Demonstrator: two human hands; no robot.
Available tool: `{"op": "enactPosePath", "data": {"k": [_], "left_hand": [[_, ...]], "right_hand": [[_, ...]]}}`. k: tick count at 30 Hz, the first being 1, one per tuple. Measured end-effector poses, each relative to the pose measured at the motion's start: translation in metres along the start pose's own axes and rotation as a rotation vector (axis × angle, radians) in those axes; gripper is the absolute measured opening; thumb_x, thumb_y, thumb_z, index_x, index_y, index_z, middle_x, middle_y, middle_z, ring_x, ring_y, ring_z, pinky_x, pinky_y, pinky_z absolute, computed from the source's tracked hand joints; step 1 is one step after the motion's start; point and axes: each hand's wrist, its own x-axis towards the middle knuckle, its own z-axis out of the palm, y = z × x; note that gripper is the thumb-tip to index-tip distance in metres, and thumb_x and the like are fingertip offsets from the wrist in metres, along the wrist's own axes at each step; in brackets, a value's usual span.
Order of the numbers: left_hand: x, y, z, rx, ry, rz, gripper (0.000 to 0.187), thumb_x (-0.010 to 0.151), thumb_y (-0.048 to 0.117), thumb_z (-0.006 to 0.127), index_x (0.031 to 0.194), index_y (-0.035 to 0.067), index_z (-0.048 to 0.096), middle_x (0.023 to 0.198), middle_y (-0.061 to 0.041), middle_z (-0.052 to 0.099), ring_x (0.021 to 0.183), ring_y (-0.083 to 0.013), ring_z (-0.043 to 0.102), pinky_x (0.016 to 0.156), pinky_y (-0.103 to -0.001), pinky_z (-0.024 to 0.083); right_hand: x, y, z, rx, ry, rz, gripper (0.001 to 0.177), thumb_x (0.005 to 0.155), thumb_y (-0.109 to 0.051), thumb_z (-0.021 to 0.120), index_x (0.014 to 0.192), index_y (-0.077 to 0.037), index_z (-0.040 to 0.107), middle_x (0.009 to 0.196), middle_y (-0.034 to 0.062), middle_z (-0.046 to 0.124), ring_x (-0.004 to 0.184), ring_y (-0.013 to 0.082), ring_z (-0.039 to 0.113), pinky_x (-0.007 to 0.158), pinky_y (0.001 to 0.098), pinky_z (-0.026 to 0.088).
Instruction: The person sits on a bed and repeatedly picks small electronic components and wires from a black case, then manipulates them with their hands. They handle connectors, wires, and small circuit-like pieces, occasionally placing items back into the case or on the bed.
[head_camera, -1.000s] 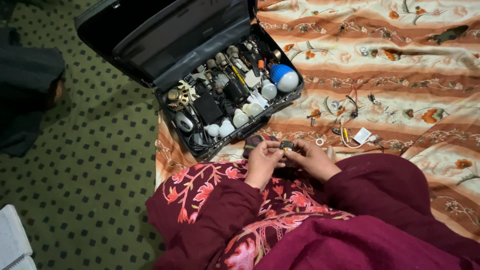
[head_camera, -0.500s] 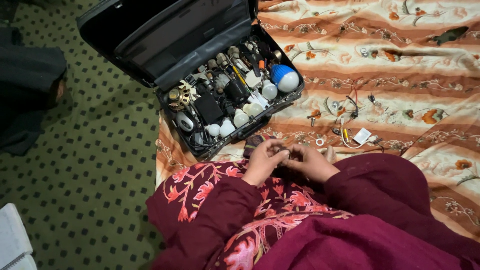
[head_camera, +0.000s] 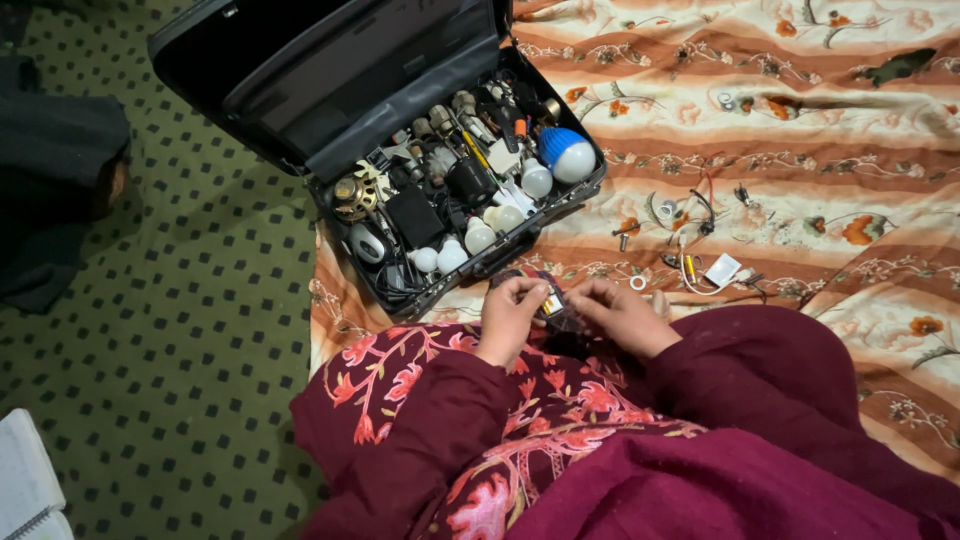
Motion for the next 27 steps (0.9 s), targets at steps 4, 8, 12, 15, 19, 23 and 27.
{"op": "enactPosePath", "data": {"k": [4,8,12,15,19,23,27], "left_hand": [[-0.007,0.009,0.004,0.006,0.012,0.015,0.025,0.092,0.011,0.073,0.112,-0.004,0.073,0.092,-0.017,0.072,0.069,-0.0161,0.071,0.051,-0.025,0.062],[-0.006,-0.001,0.010,0.043,-0.055,0.050,0.024,0.093,0.010,0.074,0.113,-0.003,0.074,0.089,-0.018,0.071,0.070,-0.0175,0.070,0.052,-0.027,0.063],[-0.007,0.002,0.011,0.012,-0.047,0.013,0.021,0.095,0.009,0.071,0.113,-0.001,0.073,0.089,-0.016,0.071,0.071,-0.0170,0.069,0.053,-0.028,0.064],[-0.008,0.014,0.007,-0.027,0.022,-0.019,0.020,0.096,0.010,0.067,0.113,-0.001,0.073,0.089,-0.015,0.070,0.072,-0.0148,0.068,0.052,-0.027,0.064],[-0.004,0.008,0.000,-0.030,0.029,-0.027,0.021,0.095,0.010,0.071,0.112,-0.001,0.073,0.088,-0.015,0.071,0.071,-0.0160,0.070,0.051,-0.029,0.065],[0.000,-0.005,0.004,-0.051,-0.017,-0.127,0.020,0.096,0.013,0.070,0.111,0.001,0.074,0.092,-0.016,0.073,0.072,-0.0188,0.071,0.054,-0.031,0.066],[0.005,-0.025,0.008,-0.081,-0.068,-0.198,0.026,0.103,0.021,0.061,0.114,0.001,0.074,0.102,-0.021,0.072,0.074,-0.0241,0.074,0.058,-0.033,0.067]], "right_hand": [[0.002,0.002,-0.002,0.075,0.044,0.007,0.023,0.102,-0.021,0.065,0.112,-0.001,0.070,0.080,0.0112,0.068,0.066,0.0170,0.065,0.055,0.0287,0.056],[0.007,0.012,-0.004,0.025,-0.008,0.017,0.023,0.098,-0.018,0.069,0.112,-0.001,0.070,0.073,0.0105,0.067,0.059,0.0186,0.066,0.046,0.0272,0.055],[0.004,0.008,-0.001,0.008,0.025,-0.016,0.022,0.095,-0.012,0.071,0.112,0.001,0.070,0.075,0.0082,0.068,0.063,0.0154,0.066,0.051,0.0261,0.058],[0.001,-0.002,-0.005,-0.174,0.095,-0.148,0.021,0.095,-0.015,0.071,0.114,-0.004,0.074,0.089,0.0118,0.072,0.076,0.0178,0.064,0.065,0.0329,0.058],[-0.020,-0.043,0.011,-0.603,0.113,-0.341,0.043,0.081,-0.020,0.086,0.121,-0.017,0.070,0.103,0.0082,0.071,0.082,0.0252,0.074,0.069,0.0341,0.062],[-0.026,-0.044,0.016,-0.831,0.064,-0.582,0.034,0.079,-0.022,0.085,0.110,-0.016,0.071,0.111,0.0080,0.067,0.098,0.0330,0.072,0.082,0.0424,0.061],[-0.019,-0.046,0.013,-0.691,0.121,-0.501,0.020,0.082,-0.018,0.083,0.102,-0.019,0.077,0.104,0.0025,0.070,0.100,0.0276,0.072,0.087,0.0384,0.058]]}}
